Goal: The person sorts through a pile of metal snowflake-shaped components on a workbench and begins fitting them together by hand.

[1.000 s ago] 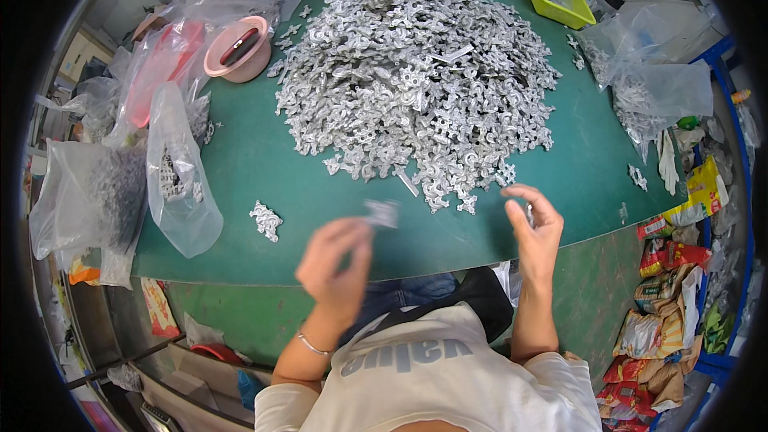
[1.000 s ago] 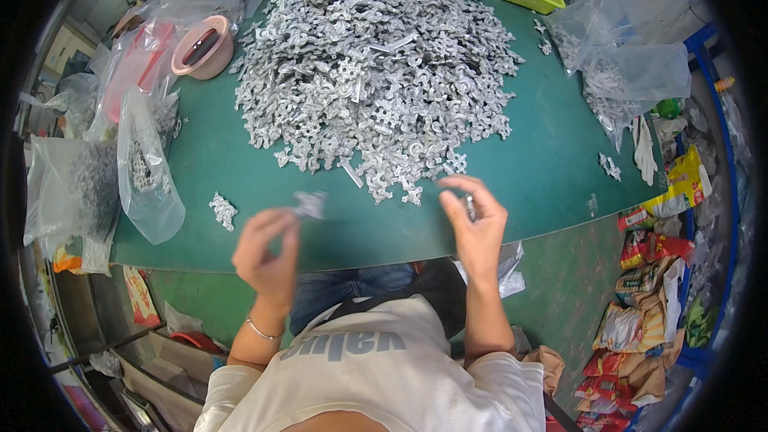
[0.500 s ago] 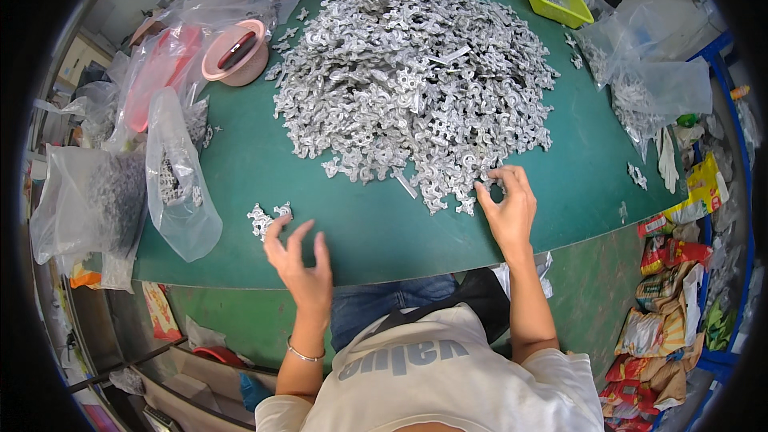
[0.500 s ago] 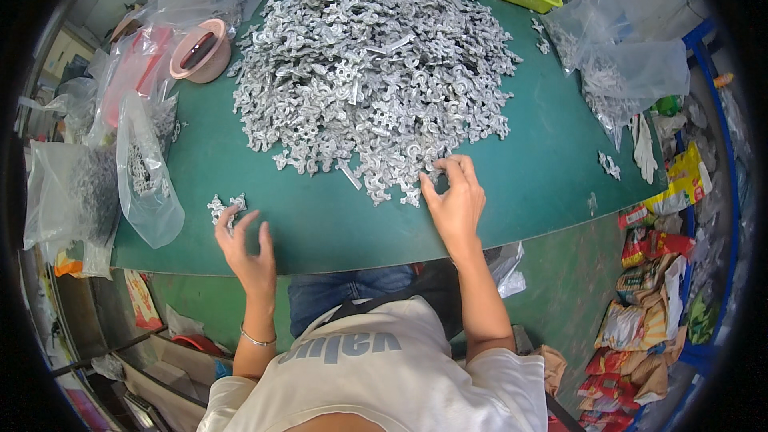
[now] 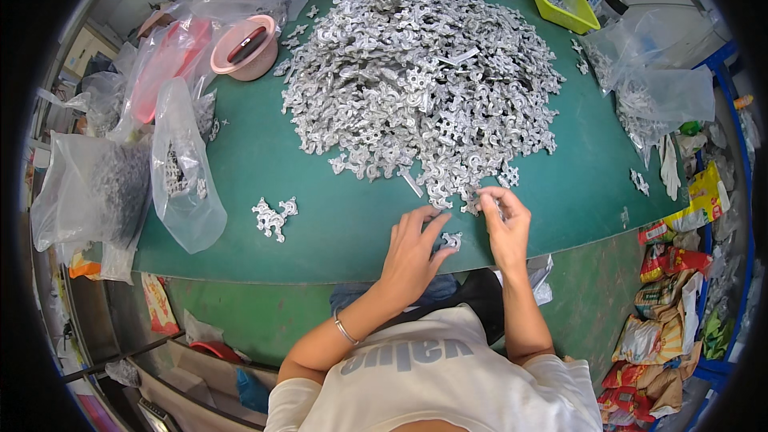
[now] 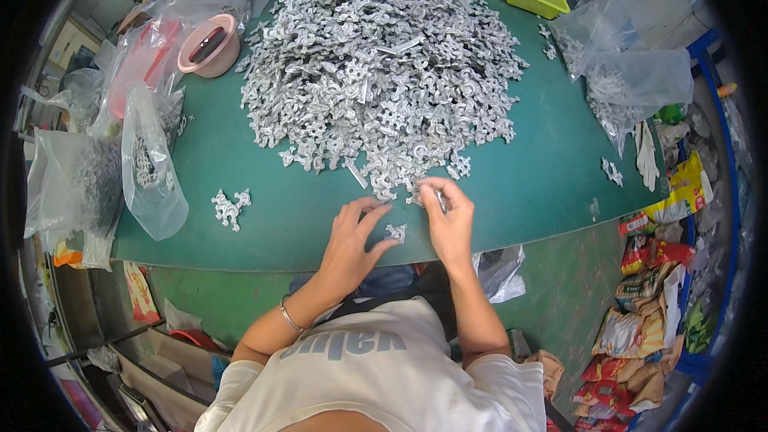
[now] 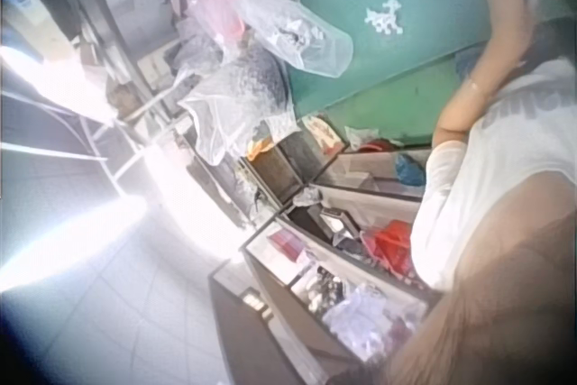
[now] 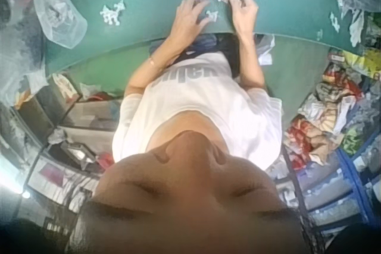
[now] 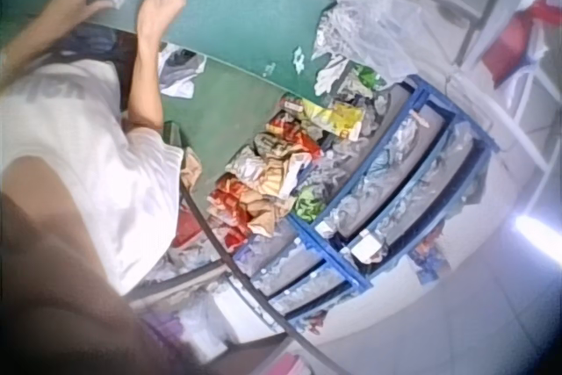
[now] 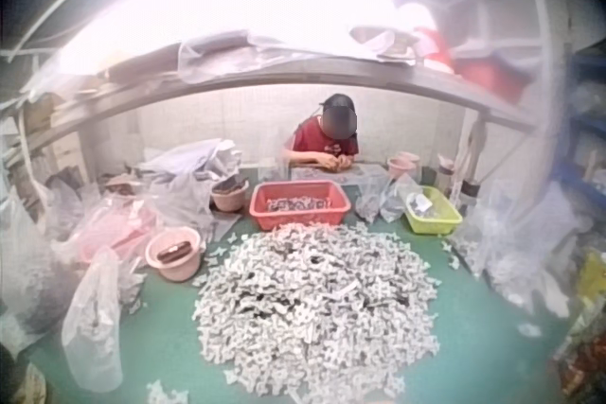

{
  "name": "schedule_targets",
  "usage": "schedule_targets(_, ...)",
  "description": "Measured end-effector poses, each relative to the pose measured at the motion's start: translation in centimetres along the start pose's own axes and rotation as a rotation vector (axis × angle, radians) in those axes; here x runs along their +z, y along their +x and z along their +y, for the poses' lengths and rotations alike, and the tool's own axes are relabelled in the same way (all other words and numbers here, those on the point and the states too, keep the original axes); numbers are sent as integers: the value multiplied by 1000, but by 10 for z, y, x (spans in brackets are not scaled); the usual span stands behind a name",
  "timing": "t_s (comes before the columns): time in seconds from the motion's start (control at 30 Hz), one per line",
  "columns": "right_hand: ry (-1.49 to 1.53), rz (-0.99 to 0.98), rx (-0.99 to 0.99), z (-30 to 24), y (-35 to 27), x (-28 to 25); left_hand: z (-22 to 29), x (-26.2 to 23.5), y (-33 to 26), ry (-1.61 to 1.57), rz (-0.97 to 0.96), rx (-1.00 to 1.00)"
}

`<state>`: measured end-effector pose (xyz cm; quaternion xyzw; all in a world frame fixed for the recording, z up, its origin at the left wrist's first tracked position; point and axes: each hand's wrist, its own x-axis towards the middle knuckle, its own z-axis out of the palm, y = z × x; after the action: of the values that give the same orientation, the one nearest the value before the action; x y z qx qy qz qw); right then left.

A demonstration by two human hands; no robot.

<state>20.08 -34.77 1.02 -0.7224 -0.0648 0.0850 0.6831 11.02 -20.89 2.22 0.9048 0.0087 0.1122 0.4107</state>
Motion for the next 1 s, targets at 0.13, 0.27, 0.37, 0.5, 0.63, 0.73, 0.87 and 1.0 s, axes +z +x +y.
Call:
schedule_targets(0.13, -420, -211, -166, -22, -16, -12, -10, 8, -10, 102, -99, 3)
schedule_targets(0.27, -396, -347, -180, -23, -25, -13, -17, 11, -9, -161, -39, -62)
schedule_targets(0.37, -254, -409, -165, -28, -27, -7, -12, 5, -8, -765, -23, -275)
schedule_targets(0.5, 70, -397, 5, -45, -29, -5, 1, -25, -3, -1339, -241, -532)
schedule_targets(0.63, 38, -419, -268, -47, -28, 0, 0, -39, -6, -1603, -511, -603)
schedule_targets(0.73, 136, -376, -155, -54, -33, 3, 8, -47, -6, -1669, -502, -637)
schedule_targets(0.87, 221, -297, 79, -63, -40, 0, 24, -54, -10, -1377, -267, -540)
schedule_targets(1.0, 247, -278, 88, -67, -46, 3, 25, -53, -16, -1203, -178, -461)
